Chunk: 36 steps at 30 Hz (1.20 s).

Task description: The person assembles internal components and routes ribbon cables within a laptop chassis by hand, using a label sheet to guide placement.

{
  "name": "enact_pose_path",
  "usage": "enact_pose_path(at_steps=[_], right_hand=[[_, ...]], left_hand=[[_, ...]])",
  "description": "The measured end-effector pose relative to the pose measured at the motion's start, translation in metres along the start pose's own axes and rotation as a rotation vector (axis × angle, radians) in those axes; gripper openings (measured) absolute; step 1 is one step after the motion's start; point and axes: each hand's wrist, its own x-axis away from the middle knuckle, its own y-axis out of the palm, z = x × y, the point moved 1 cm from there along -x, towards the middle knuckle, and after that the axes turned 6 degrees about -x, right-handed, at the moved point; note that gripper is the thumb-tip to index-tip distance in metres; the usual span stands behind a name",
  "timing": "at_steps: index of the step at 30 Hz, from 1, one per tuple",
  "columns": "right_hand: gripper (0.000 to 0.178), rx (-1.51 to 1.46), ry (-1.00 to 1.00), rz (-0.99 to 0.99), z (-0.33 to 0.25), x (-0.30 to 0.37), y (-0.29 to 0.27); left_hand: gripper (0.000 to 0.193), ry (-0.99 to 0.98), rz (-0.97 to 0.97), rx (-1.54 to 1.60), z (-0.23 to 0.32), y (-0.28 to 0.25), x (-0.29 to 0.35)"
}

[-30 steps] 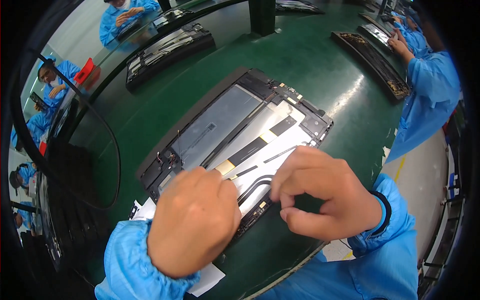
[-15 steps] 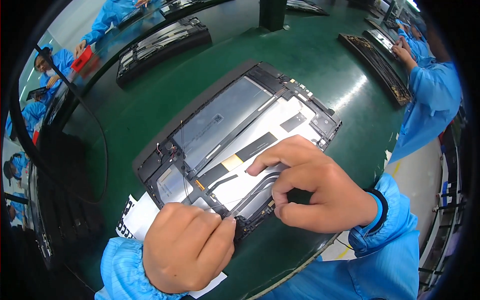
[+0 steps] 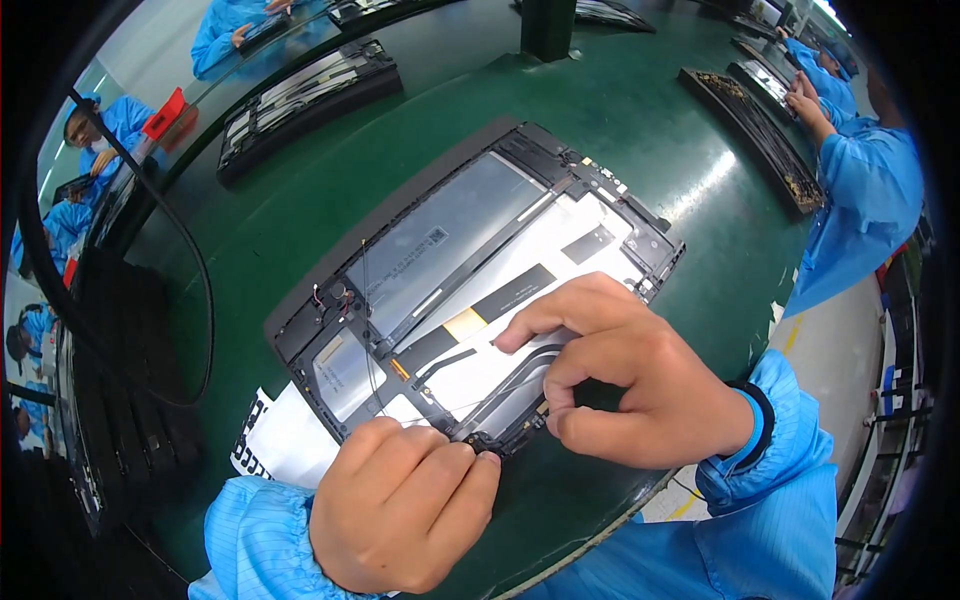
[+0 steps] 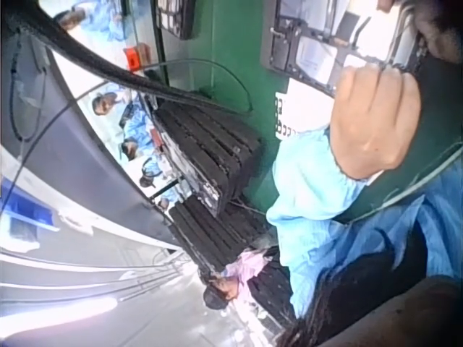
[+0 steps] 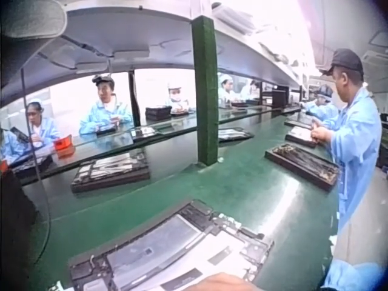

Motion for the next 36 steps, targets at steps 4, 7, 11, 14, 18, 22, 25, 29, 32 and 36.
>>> enact_pose_path(at_steps=[4,7,11,14,18,22,25,29,32,36], right_hand=[[0.005,0.034,-0.008,0.009,0.001,0.001,0.001],[0.005,0.042,-0.017,0.006,0.000,0.001,0.002],[0.011,0.034,-0.037,0.049,-0.002,0.000,0.004],[0.012,0.038,-0.014,0.045,-0.002,0.000,0.002],[0.010,0.044,0.007,0.041,0.002,0.005,-0.008],[0.013,-0.099,-0.026,0.020,-0.001,0.007,-0.009],[0.017,0.019,-0.115,-0.013,-0.002,0.007,-0.006],[0.016,0.103,-0.157,-0.022,0.000,0.007,-0.004],[0.015,0.115,-0.178,-0.026,0.002,0.008,-0.002],[0.015,0.163,-0.228,-0.011,0.001,0.007,0.001]], left_hand=[[0.030,0.012,0.020,-0.011,0.003,0.003,0.000],[0.029,0.048,-0.021,0.039,0.007,0.000,0.000],[0.027,0.133,-0.156,0.067,0.006,0.003,-0.006],[0.025,0.180,-0.142,-0.030,0.006,0.006,-0.004],[0.023,0.154,-0.115,-0.022,0.007,0.009,-0.002],[0.023,0.154,-0.116,-0.015,0.008,0.007,-0.001],[0.023,0.156,-0.101,-0.008,0.009,0.008,0.000],[0.021,0.149,-0.098,-0.008,0.009,0.009,0.001],[0.020,0.163,-0.082,-0.011,0.010,0.009,0.001],[0.018,0.182,-0.069,-0.018,0.010,0.011,0.000]])
